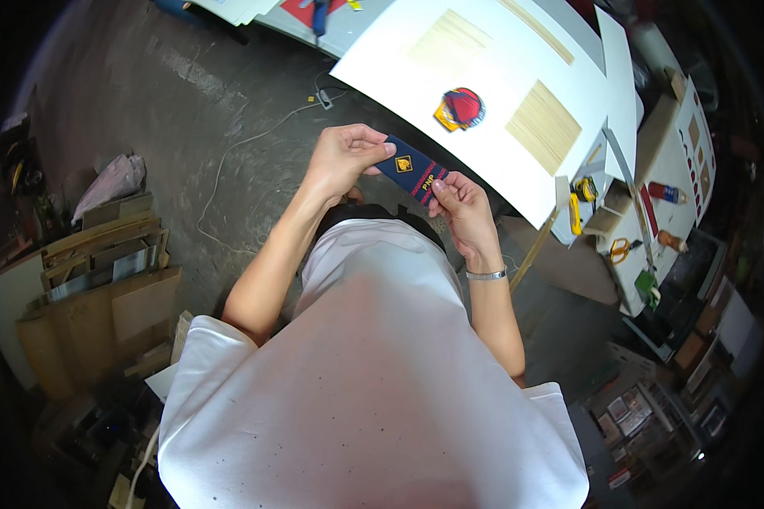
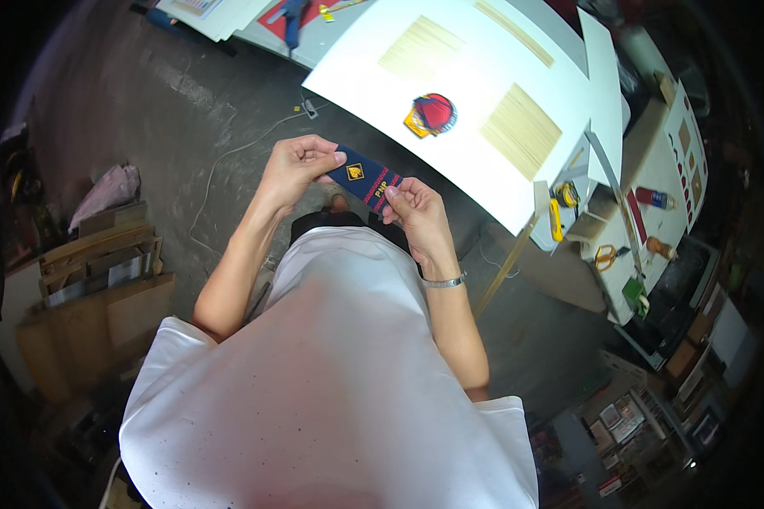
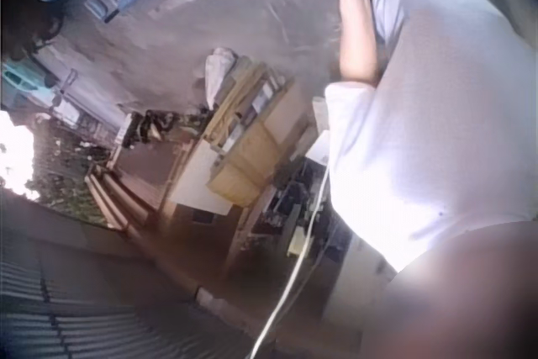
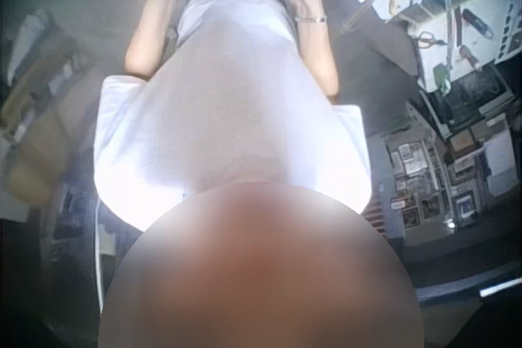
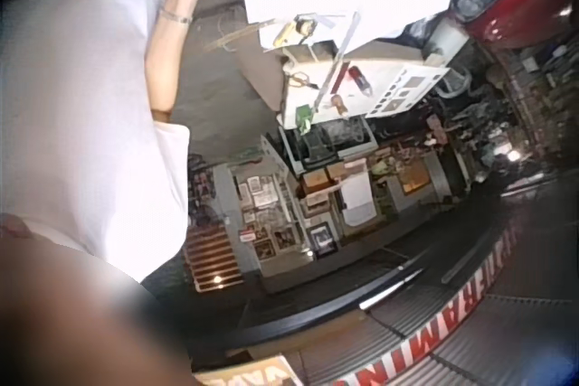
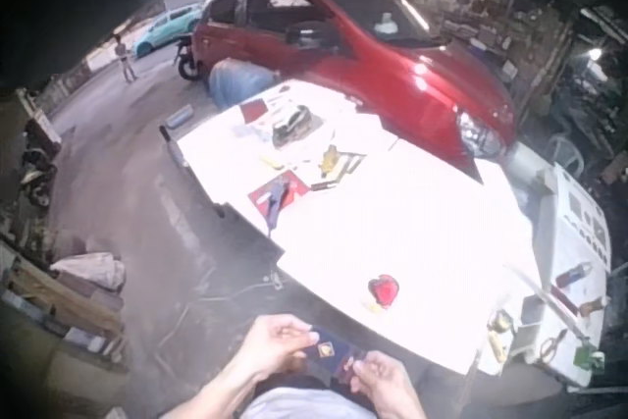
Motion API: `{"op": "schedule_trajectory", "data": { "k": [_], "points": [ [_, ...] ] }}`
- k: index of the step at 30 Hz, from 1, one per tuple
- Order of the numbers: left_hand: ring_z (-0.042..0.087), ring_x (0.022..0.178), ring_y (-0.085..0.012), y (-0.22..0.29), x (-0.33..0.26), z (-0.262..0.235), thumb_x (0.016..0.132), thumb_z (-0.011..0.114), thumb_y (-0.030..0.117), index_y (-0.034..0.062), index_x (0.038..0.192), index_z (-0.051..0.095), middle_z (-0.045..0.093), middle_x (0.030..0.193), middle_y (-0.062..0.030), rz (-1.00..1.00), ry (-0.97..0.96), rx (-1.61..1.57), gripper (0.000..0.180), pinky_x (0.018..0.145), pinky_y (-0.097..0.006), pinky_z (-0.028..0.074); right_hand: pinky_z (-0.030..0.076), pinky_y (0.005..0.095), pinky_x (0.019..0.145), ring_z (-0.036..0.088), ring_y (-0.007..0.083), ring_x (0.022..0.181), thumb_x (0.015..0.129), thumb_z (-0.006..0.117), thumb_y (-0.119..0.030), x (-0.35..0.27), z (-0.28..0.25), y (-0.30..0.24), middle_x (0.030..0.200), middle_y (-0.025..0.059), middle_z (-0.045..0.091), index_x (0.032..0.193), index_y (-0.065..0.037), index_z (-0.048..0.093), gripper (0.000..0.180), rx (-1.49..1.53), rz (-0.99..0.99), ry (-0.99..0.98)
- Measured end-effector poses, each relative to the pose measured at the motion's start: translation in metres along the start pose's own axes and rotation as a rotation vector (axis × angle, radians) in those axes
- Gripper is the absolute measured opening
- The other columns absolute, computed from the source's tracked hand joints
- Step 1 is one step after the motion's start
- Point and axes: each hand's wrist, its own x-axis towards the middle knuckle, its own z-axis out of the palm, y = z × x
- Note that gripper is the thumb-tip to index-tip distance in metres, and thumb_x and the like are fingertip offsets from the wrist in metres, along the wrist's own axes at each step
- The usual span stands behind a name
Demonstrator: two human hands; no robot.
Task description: The person folds and glues a small dark blue fabric patch, then uses a hot glue gun to attach it to a white board. They then arrange several red chevron-shaped patches in a row on the board.
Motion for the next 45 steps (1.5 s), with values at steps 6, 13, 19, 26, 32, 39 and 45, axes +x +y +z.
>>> {"op": "schedule_trajectory", "data": {
  "k": [6, 13, 19, 26, 32, 39, 45],
  "points": [
    [0.067, 0.098, -0.0133, 0.009, 0.026, -0.06, 0.097, 0.076, 0.018, 0.0018, 0.124, 0.063, 0.069, 0.117, -0.0134, 0.022, 0.135, -0.33, 0.035, 0.085, -0.031, 0.058, 0.054, 0.0258, 0.059, 0.068, 0.0114, 0.067, 0.101, 0.065, -0.006, 0.042, 0.097, -0.007, 0.077, 0.0069, 0.068, 0.1, -0.001, 0.061, 0.007, -0.355, -0.309, 0.193],
    [0.051, 0.138, -0.0301, 0.013, 0.033, -0.06, 0.108, 0.038, 0.061, 0.0025, 0.148, 0.038, 0.051, 0.147, -0.0197, 0.202, -0.076, -0.902, 0.071, 0.116, -0.046, 0.04, 0.056, 0.0334, 0.065, 0.07, 0.0261, 0.085, 0.073, 0.077, 0.0, 0.082, 0.145, -0.027, 0.109, 0.0099, 0.068, 0.112, -0.008, 0.07, 0.04, -1.318, -1.23, 0.208],
    [0.06, 0.127, -0.0273, 0.034, 0.076, -0.102, 0.11, 0.032, 0.056, -0.0015, 0.138, 0.052, 0.062, 0.136, -0.0181, 0.206, -0.069, -0.951, 0.067, 0.107, -0.043, 0.05, 0.056, 0.0335, 0.064, 0.069, 0.0247, 0.085, 0.081, 0.081, -0.01, 0.124, 0.171, -0.047, 0.114, 0.0123, 0.065, 0.113, -0.007, 0.07, 0.033, -1.169, -1.153, -0.059],
    [0.063, 0.125, -0.0297, 0.058, 0.1, -0.132, 0.111, 0.034, 0.051, -0.0012, 0.143, 0.049, 0.062, 0.138, -0.0194, 0.219, -0.009, -0.931, 0.063, 0.109, -0.044, 0.049, 0.052, 0.0295, 0.062, 0.065, 0.0193, 0.071, 0.091, 0.077, -0.006, 0.181, 0.211, -0.089, 0.098, 0.0119, 0.063, 0.108, 0.0, 0.067, 0.02, -0.786, -0.891, -0.116],
    [0.058, 0.132, -0.0299, 0.068, 0.113, -0.156, 0.109, 0.032, 0.06, 0.0016, 0.149, 0.046, 0.059, 0.143, -0.0181, 0.217, 0.133, -0.866, 0.072, 0.114, -0.046, 0.044, 0.049, 0.0235, 0.061, 0.061, 0.0091, 0.072, 0.097, 0.071, -0.005, 0.218, 0.238, -0.085, 0.086, 0.0045, 0.069, 0.111, 0.002, 0.068, 0.016, -0.491, -0.527, -0.138],
    [0.055, 0.135, -0.0297, 0.05, 0.139, -0.22, 0.109, 0.031, 0.06, 0.0026, 0.152, 0.044, 0.058, 0.144, -0.0168, 0.075, 0.091, -1.13, 0.073, 0.117, -0.046, 0.039, 0.043, 0.0189, 0.058, 0.056, 0.0034, 0.066, 0.1, 0.07, -0.009, 0.259, 0.28, -0.063, 0.087, 0.0005, 0.069, 0.113, -0.002, 0.067, 0.015, -0.266, -0.247, -0.113],
    [0.051, 0.14, -0.0384, 0.056, 0.168, -0.306, 0.108, 0.032, 0.06, 0.0028, 0.153, 0.042, 0.057, 0.144, -0.0204, 0.077, -0.109, -1.066, 0.073, 0.115, -0.053, 0.041, 0.046, 0.0235, 0.064, 0.059, 0.0071, 0.073, 0.104, 0.064, -0.016, 0.302, 0.29, -0.027, 0.085, 0.001, 0.065, 0.111, -0.003, 0.064, 0.015, -0.416, -0.506, 0.257]
  ]
}}
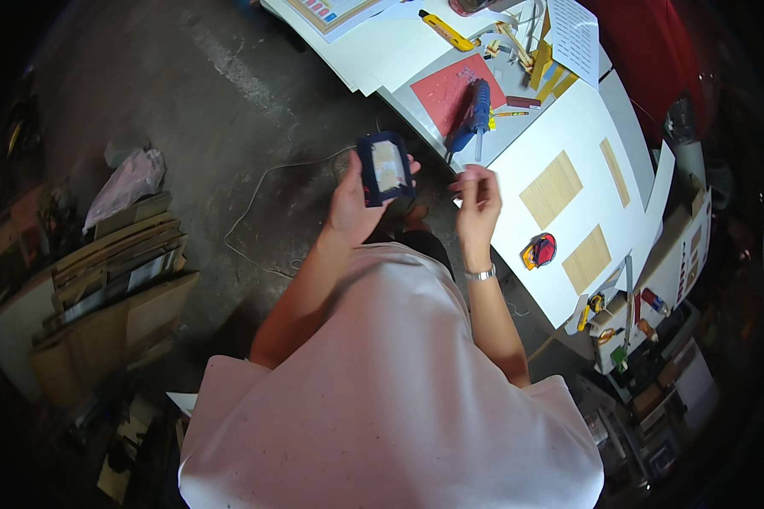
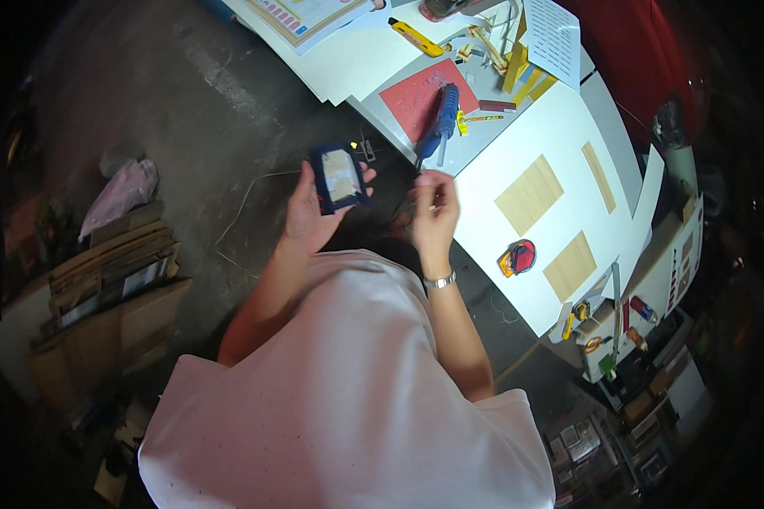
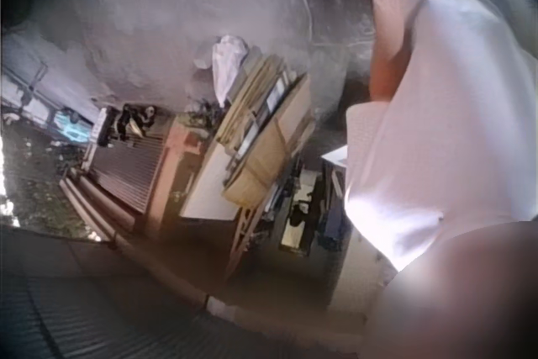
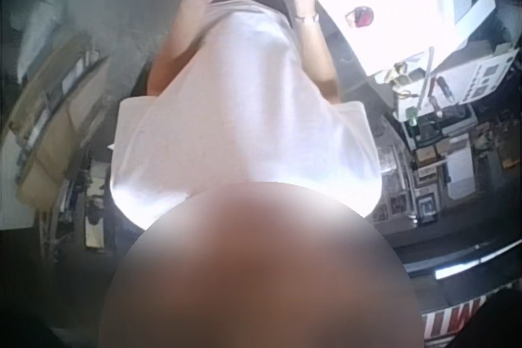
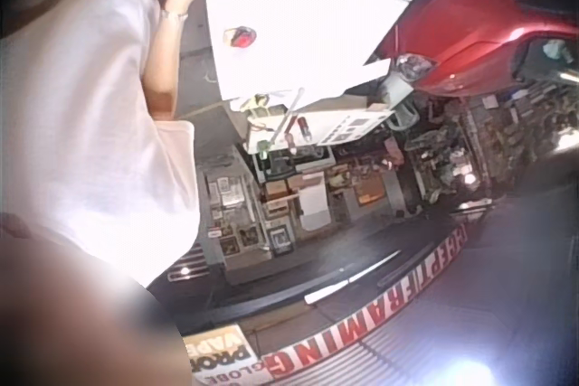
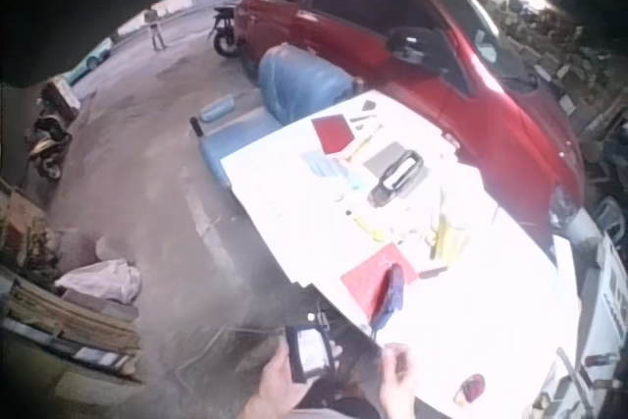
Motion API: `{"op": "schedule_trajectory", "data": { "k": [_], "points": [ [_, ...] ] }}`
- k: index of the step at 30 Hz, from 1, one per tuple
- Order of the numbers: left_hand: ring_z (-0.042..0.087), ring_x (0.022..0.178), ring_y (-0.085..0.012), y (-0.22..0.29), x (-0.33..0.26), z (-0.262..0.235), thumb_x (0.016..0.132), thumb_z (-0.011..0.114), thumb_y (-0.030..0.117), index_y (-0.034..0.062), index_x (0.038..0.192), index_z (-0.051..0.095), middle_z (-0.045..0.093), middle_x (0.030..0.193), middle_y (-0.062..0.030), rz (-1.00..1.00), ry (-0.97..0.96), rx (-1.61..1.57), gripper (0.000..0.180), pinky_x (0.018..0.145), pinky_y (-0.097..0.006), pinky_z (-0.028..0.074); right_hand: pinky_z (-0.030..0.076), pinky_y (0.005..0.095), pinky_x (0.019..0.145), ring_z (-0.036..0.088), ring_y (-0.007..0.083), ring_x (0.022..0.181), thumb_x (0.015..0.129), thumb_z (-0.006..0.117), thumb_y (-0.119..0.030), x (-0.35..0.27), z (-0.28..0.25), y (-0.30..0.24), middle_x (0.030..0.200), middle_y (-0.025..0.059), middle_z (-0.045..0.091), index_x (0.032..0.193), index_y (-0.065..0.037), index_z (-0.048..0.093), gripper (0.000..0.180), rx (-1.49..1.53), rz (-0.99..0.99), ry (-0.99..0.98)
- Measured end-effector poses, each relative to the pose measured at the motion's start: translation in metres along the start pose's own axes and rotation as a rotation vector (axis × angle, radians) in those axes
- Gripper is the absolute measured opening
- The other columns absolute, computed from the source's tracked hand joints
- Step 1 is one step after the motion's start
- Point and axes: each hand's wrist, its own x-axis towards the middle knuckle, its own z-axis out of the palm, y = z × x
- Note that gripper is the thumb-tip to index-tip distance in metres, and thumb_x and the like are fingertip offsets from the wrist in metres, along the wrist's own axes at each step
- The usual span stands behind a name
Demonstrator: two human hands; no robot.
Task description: The person folds and glues a small dark blue fabric patch, then uses a hot glue gun to attach it to a white board. They then arrange several red chevron-shaped patches in a row on the board.
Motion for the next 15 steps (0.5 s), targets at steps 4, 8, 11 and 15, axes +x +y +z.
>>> {"op": "schedule_trajectory", "data": {
  "k": [4, 8, 11, 15],
  "points": [
    [0.05, 0.14, -0.0413, 0.059, 0.004, -0.014, 0.109, 0.031, 0.059, 0.0043, 0.155, 0.039, 0.052, 0.149, -0.0226, -0.024, -0.045, 0.035, 0.072, 0.115, -0.056, 0.041, 0.048, 0.0301, 0.071, 0.058, 0.0175, 0.094, 0.094, 0.068, -0.011, 0.041, -0.008, 0.067, 0.121, 0.0135, 0.057, 0.13, 0.001, 0.053, 0.042, -0.396, -0.067, 0.306],
    [0.051, 0.137, -0.0406, 0.094, 0.008, -0.017, 0.109, 0.032, 0.06, 0.0053, 0.156, 0.039, 0.05, 0.152, -0.0236, -0.033, -0.06, 0.162, 0.073, 0.112, -0.054, 0.042, 0.045, 0.0466, 0.1, 0.054, 0.037, 0.118, 0.081, 0.087, -0.035, 0.082, 0.007, 0.122, 0.133, 0.0239, 0.053, 0.14, 0.006, 0.048, 0.082, -0.528, -0.203, 0.194],
    [0.051, 0.138, -0.0401, 0.103, 0.011, -0.016, 0.109, 0.032, 0.06, 0.0054, 0.156, 0.039, 0.049, 0.152, -0.024, -0.043, -0.08, 0.175, 0.072, 0.112, -0.054, 0.042, 0.048, 0.0431, 0.094, 0.059, 0.0331, 0.109, 0.082, 0.087, -0.037, 0.118, 0.018, 0.133, 0.121, 0.0212, 0.059, 0.132, 0.005, 0.055, 0.072, -0.584, -0.242, 0.188],
    [0.05, 0.138, -0.0402, 0.104, 0.014, -0.015, 0.109, 0.032, 0.059, 0.0053, 0.156, 0.039, 0.049, 0.152, -0.0249, -0.06, -0.055, 0.178, 0.071, 0.112, -0.053, 0.041, 0.05, 0.0321, 0.069, 0.061, 0.0173, 0.076, 0.091, 0.082, -0.033, 0.126, 0.024, 0.121, 0.092, 0.009, 0.065, 0.121, 0.002, 0.062, 0.05, -0.2, 0.087, 0.253]
  ]
}}
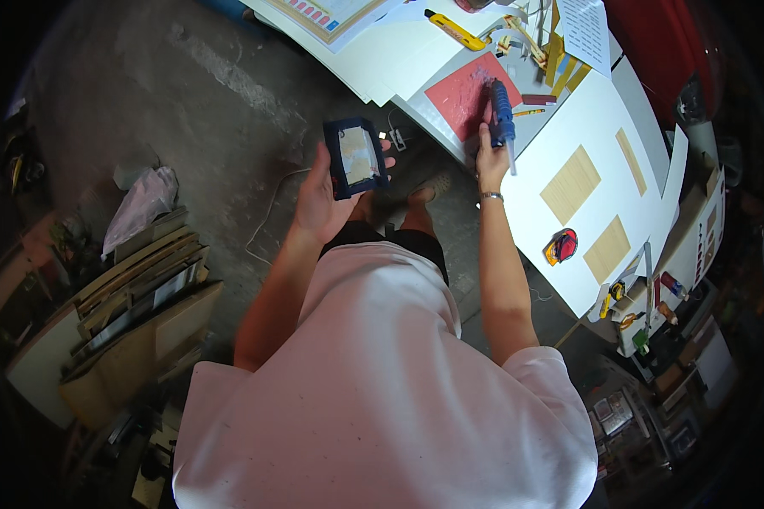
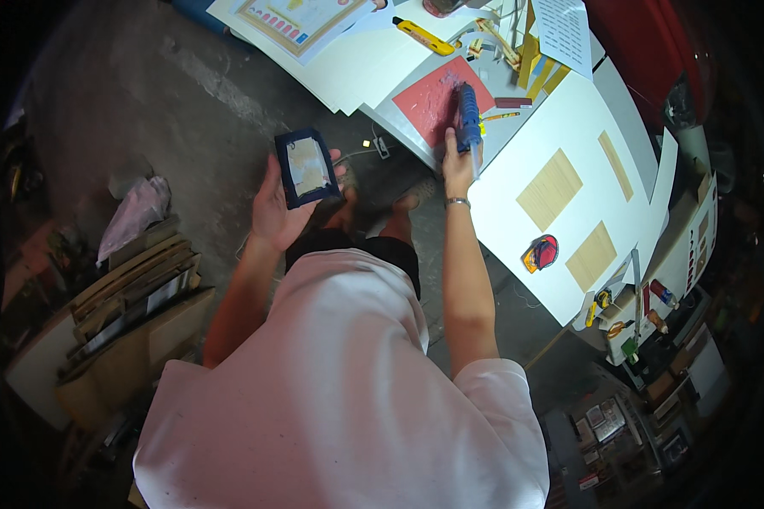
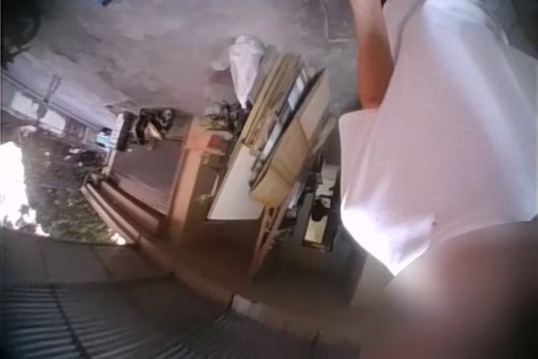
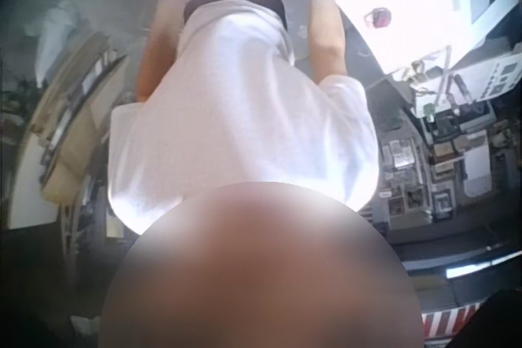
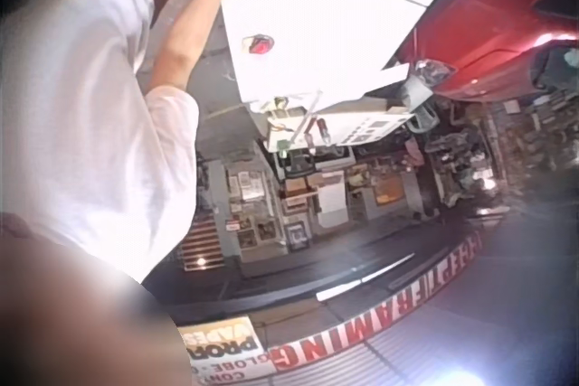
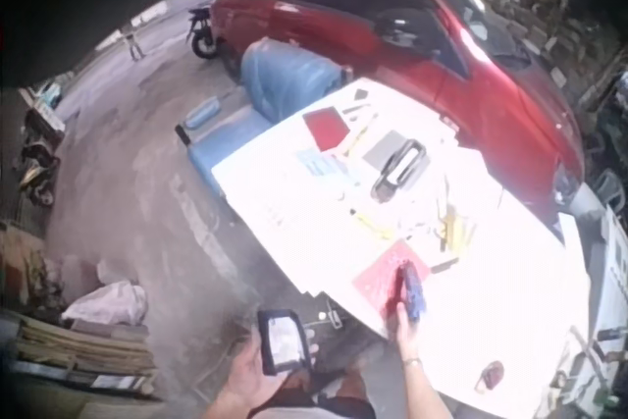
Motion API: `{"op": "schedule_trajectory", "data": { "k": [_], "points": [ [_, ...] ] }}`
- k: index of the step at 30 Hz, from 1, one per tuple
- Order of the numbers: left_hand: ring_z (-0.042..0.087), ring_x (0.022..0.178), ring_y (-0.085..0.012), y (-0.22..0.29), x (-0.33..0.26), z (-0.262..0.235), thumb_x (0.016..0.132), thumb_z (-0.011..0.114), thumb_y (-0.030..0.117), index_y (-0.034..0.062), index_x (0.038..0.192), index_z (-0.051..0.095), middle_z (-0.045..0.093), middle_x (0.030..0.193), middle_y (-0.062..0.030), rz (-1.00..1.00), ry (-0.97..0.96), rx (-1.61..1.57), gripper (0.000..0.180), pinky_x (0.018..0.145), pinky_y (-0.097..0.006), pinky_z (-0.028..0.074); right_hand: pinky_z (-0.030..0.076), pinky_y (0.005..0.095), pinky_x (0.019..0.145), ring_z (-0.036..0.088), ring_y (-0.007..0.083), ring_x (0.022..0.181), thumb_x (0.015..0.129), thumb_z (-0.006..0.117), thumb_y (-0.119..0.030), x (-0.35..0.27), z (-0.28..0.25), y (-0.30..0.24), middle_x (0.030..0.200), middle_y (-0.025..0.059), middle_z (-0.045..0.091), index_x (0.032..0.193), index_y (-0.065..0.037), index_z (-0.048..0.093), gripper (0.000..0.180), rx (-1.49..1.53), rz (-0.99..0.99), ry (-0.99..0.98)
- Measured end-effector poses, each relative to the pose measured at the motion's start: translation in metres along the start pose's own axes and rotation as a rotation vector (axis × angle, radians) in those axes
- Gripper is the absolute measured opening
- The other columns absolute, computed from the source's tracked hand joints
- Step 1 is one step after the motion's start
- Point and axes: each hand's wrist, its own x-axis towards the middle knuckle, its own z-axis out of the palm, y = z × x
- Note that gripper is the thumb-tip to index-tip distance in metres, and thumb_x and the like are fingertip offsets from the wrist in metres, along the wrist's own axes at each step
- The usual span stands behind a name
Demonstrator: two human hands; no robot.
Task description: The person folds and glues a small dark blue fabric patch, then uses a hot glue gun to attach it to a white board. They then arrange several red chevron-shaped patches in a row on the board.
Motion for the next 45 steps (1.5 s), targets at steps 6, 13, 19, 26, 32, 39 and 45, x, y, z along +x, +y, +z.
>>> {"op": "schedule_trajectory", "data": {
  "k": [6, 13, 19, 26, 32, 39, 45],
  "points": [
    [0.051, 0.136, -0.0404, -0.009, 0.012, 0.002, 0.11, 0.031, 0.057, 0.0053, 0.156, 0.039, 0.047, 0.153, -0.0256, -0.01, -0.004, -0.05, 0.07, 0.111, -0.052, 0.043, 0.048, 0.03, 0.054, 0.064, 0.0131, 0.059, 0.098, 0.073, -0.033, -0.03, -0.025, -0.035, 0.07, 0.0054, 0.067, 0.102, 0.003, 0.068, 0.037, -0.095, 0.034, 0.017],
    [0.054, 0.134, -0.0389, -0.006, 0.03, 0.013, 0.11, 0.031, 0.055, 0.0054, 0.155, 0.04, 0.049, 0.153, -0.0247, -0.001, -0.043, -0.097, 0.068, 0.109, -0.05, 0.044, 0.053, 0.0354, 0.052, 0.067, 0.0219, 0.049, 0.092, 0.073, -0.036, -0.034, -0.033, -0.078, 0.056, 0.0112, 0.064, 0.088, 0.005, 0.069, 0.042, -0.308, 0.089, -0.111],
    [0.054, 0.134, -0.0373, 0.01, 0.027, 0.02, 0.111, 0.034, 0.053, 0.003, 0.154, 0.041, 0.053, 0.149, -0.0234, 0.046, -0.023, -0.098, 0.067, 0.11, -0.051, 0.044, 0.044, 0.0252, 0.045, 0.063, 0.0149, 0.048, 0.09, 0.079, -0.027, -0.061, -0.051, -0.123, 0.079, 0.0097, 0.073, 0.1, 0.005, 0.071, 0.035, -0.001, 0.269, -0.181],
    [0.057, 0.131, -0.0272, 0.021, 0.018, 0.026, 0.111, 0.033, 0.053, 0.0042, 0.151, 0.044, 0.059, 0.142, -0.0141, 0.066, 0.004, 0.005, 0.064, 0.114, -0.043, 0.041, 0.054, 0.0274, 0.051, 0.065, 0.0174, 0.056, 0.097, 0.062, -0.009, -0.149, -0.077, -0.217, 0.111, 0.0253, 0.073, 0.122, 0.011, 0.06, 0.032, 0.457, 0.066, -0.476],
    [0.055, 0.132, -0.0249, 0.023, 0.014, 0.035, 0.112, 0.031, 0.051, 0.0042, 0.151, 0.044, 0.058, 0.143, -0.0125, 0.035, 0.003, -0.008, 0.062, 0.111, -0.042, 0.042, 0.057, 0.0293, 0.051, 0.068, 0.0198, 0.059, 0.1, 0.059, -0.013, -0.176, -0.046, -0.244, 0.111, 0.0284, 0.071, 0.129, 0.011, 0.055, 0.038, 0.356, 0.053, -0.503],
    [0.052, 0.136, -0.0185, 0.023, 0.013, 0.033, 0.113, 0.036, 0.046, 0.011, 0.151, 0.044, 0.056, 0.146, -0.0055, 0.021, -0.015, -0.027, 0.052, 0.116, -0.04, 0.038, 0.055, 0.0285, 0.049, 0.066, 0.0192, 0.054, 0.101, 0.058, -0.013, -0.178, -0.039, -0.249, 0.105, 0.0259, 0.072, 0.128, 0.011, 0.056, 0.036, 0.307, 0.057, -0.516],
    [0.059, 0.126, -0.0206, 0.018, 0.013, 0.031, 0.113, 0.027, 0.051, 0.0069, 0.15, 0.045, 0.061, 0.139, -0.0089, 0.083, 0.001, 0.056, 0.061, 0.101, -0.039, 0.05, 0.054, 0.0281, 0.047, 0.063, 0.0181, 0.052, 0.1, 0.057, -0.011, -0.179, -0.036, -0.251, 0.1, 0.0241, 0.072, 0.124, 0.011, 0.057, 0.033, 0.287, 0.09, -0.519]
  ]
}}
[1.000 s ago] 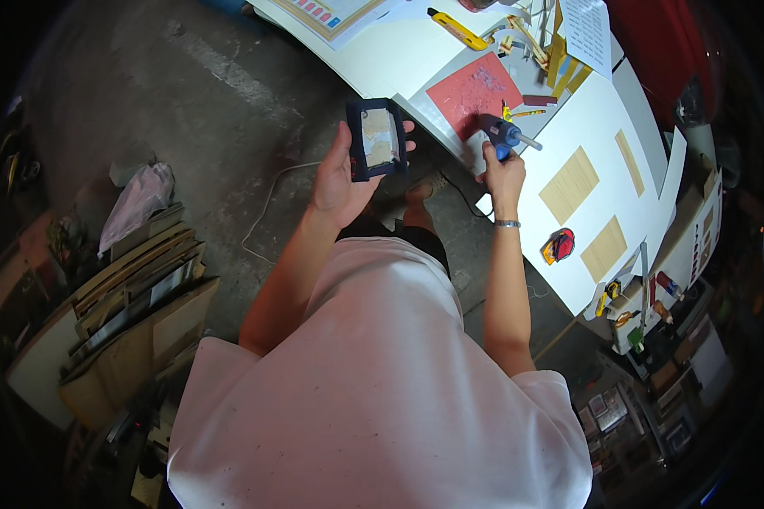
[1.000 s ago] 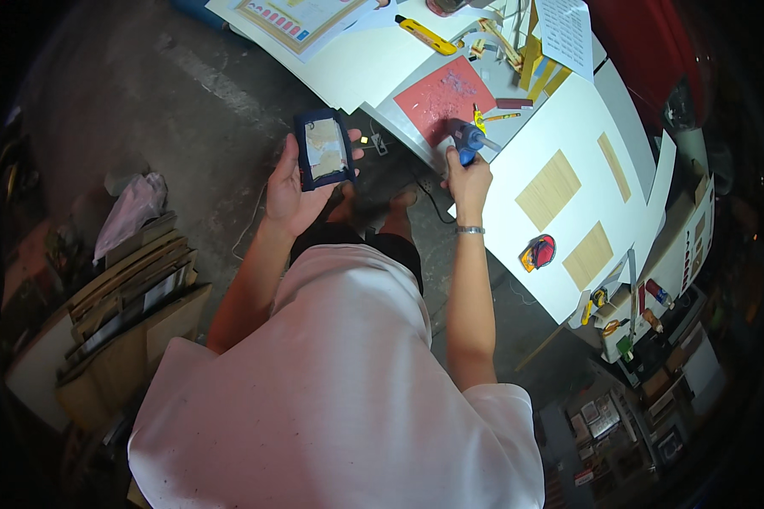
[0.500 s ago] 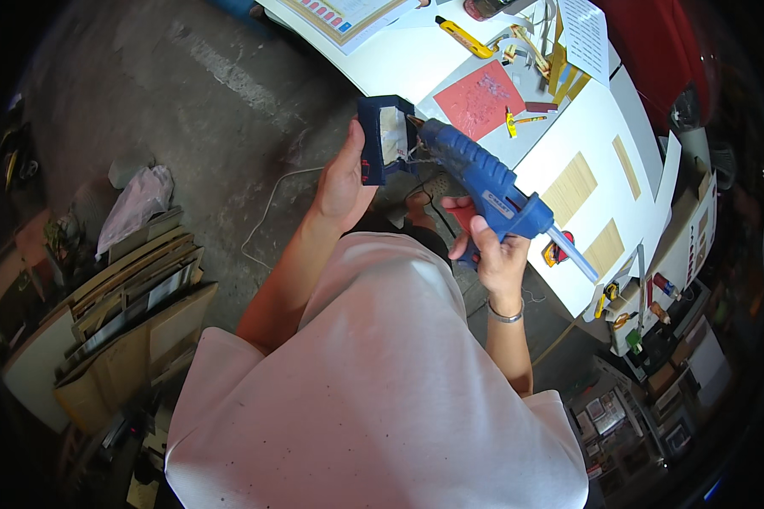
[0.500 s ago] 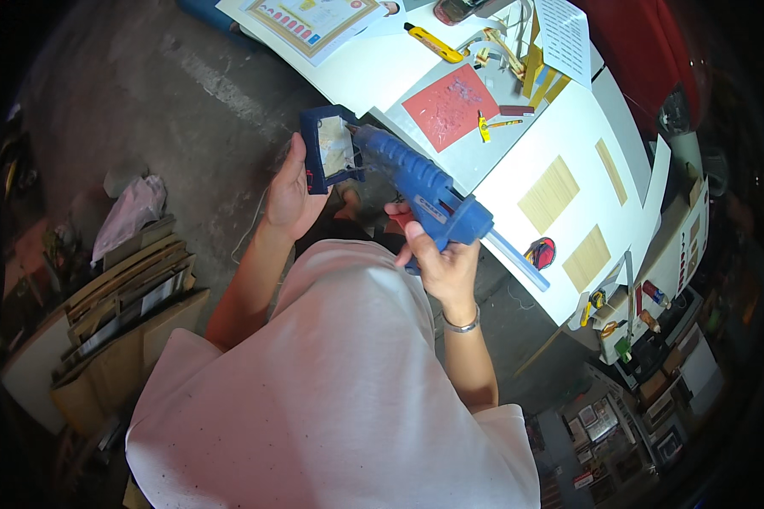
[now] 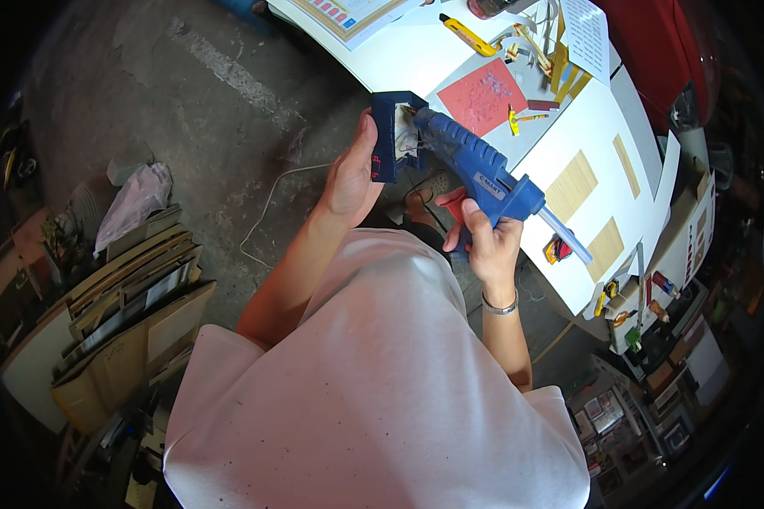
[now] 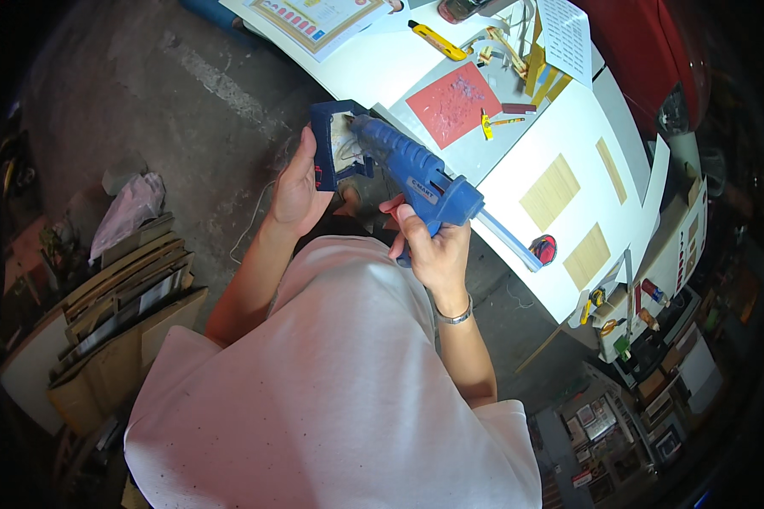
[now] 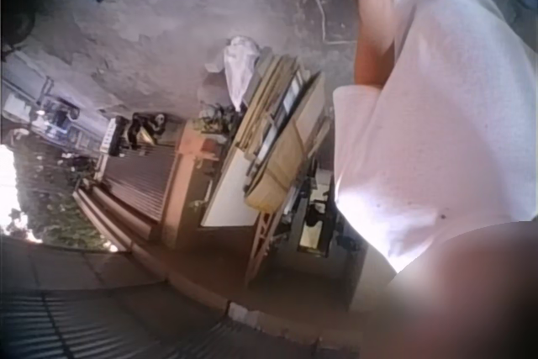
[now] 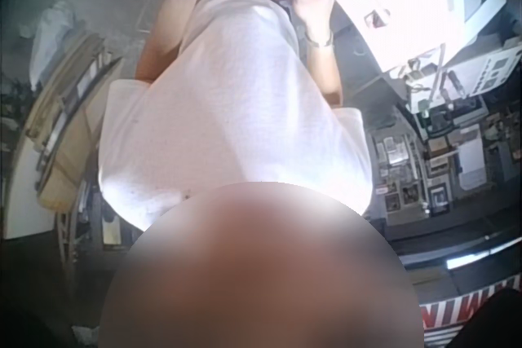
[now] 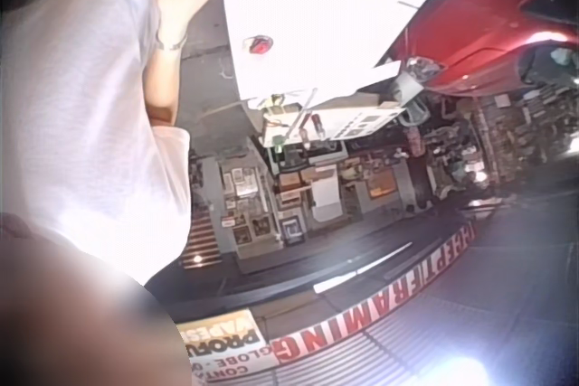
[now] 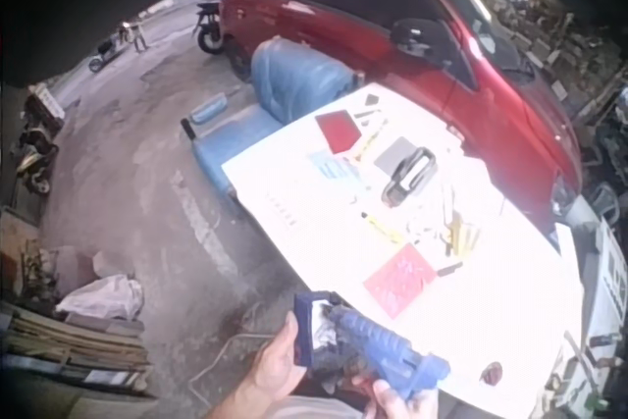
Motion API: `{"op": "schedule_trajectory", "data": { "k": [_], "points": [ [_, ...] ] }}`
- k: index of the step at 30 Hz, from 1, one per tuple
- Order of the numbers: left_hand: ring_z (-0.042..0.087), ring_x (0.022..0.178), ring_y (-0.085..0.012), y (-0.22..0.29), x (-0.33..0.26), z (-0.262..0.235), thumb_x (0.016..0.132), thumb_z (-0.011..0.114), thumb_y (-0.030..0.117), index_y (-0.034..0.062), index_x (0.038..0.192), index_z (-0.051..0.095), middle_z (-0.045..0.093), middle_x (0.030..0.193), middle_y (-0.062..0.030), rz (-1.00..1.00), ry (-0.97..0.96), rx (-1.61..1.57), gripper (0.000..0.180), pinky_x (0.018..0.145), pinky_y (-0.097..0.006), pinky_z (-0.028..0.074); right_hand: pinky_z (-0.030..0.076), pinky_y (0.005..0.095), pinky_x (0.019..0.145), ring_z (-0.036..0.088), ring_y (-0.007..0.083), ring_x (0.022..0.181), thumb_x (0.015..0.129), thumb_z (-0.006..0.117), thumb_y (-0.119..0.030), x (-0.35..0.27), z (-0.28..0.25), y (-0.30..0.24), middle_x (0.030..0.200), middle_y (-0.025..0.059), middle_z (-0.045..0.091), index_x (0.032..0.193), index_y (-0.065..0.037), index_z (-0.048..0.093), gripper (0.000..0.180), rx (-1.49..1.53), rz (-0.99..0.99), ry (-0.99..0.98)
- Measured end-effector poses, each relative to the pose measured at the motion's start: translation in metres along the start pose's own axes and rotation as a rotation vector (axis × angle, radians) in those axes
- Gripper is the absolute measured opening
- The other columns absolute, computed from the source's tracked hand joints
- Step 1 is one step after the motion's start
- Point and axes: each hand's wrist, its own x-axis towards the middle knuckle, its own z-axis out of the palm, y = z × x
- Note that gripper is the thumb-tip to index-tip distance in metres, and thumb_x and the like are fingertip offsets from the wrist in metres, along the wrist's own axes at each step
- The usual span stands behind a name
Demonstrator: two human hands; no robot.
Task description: The person folds and glues a small dark blue fabric patch, then uses a hot glue gun to attach it to a white board. They then arrange several red chevron-shaped patches in a row on the board.
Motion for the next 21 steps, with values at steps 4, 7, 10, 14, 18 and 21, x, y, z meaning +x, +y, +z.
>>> {"op": "schedule_trajectory", "data": {
  "k": [4, 7, 10, 14, 18, 21],
  "points": [
    [0.061, 0.123, -0.0202, 0.0, -0.001, -0.002, 0.113, 0.027, 0.052, 0.0075, 0.15, 0.045, 0.062, 0.137, -0.0089, -0.059, -0.005, -0.019, 0.061, 0.095, -0.038, 0.052, 0.053, 0.028, 0.046, 0.063, 0.0178, 0.052, 0.1, 0.057, -0.01, -0.001, -0.001, 0.001, 0.099, 0.0227, 0.072, 0.121, 0.011, 0.058, 0.03, 0.002, 0.007, 0.01],
    [0.061, 0.123, -0.0202, 0.0, 0.0, -0.003, 0.113, 0.027, 0.052, 0.0074, 0.15, 0.045, 0.062, 0.137, -0.0089, -0.084, -0.02, -0.039, 0.061, 0.096, -0.038, 0.052, 0.053, 0.0276, 0.046, 0.063, 0.0178, 0.052, 0.099, 0.057, -0.009, -0.002, -0.003, 0.002, 0.099, 0.0218, 0.072, 0.12, 0.011, 0.059, 0.029, -0.021, 0.019, 0.008],
    [0.059, 0.125, -0.0206, -0.001, 0.001, -0.002, 0.113, 0.028, 0.052, 0.0074, 0.15, 0.045, 0.062, 0.138, -0.0088, -0.078, -0.012, -0.038, 0.061, 0.101, -0.039, 0.049, 0.053, 0.027, 0.045, 0.063, 0.0174, 0.053, 0.099, 0.057, -0.008, -0.002, -0.004, 0.002, 0.098, 0.0208, 0.072, 0.119, 0.01, 0.06, 0.027, -0.026, 0.011, 0.016],
    [0.053, 0.134, -0.0201, 0.001, 0.002, 0.001, 0.113, 0.033, 0.048, 0.0097, 0.152, 0.042, 0.056, 0.145, -0.0073, -0.05, -0.036, -0.039, 0.056, 0.114, -0.04, 0.04, 0.052, 0.0264, 0.045, 0.062, 0.0164, 0.053, 0.098, 0.058, -0.008, -0.002, -0.002, 0.001, 0.097, 0.0195, 0.071, 0.117, 0.01, 0.06, 0.026, -0.028, 0.024, 0.023],
    [0.05, 0.138, -0.0195, 0.003, 0.002, 0.005, 0.113, 0.034, 0.048, 0.0107, 0.153, 0.041, 0.054, 0.147, -0.0066, -0.051, -0.047, -0.032, 0.055, 0.118, -0.04, 0.036, 0.049, 0.0251, 0.047, 0.061, 0.0119, 0.049, 0.095, 0.061, -0.006, -0.003, 0.0, -0.002, 0.088, 0.0136, 0.073, 0.105, 0.007, 0.064, 0.017, 0.03, 0.023, 0.09],
    [0.052, 0.136, -0.0199, 0.004, 0.002, 0.008, 0.113, 0.033, 0.048, 0.0089, 0.152, 0.043, 0.055, 0.146, -0.0074, -0.022, -0.035, -0.015, 0.056, 0.117, -0.04, 0.037, 0.048, 0.0249, 0.046, 0.06, 0.0118, 0.049, 0.095, 0.062, -0.006, -0.007, -0.001, -0.003, 0.087, 0.0137, 0.072, 0.104, 0.007, 0.064, 0.016, -0.016, 0.065, 0.089]
  ]
}}
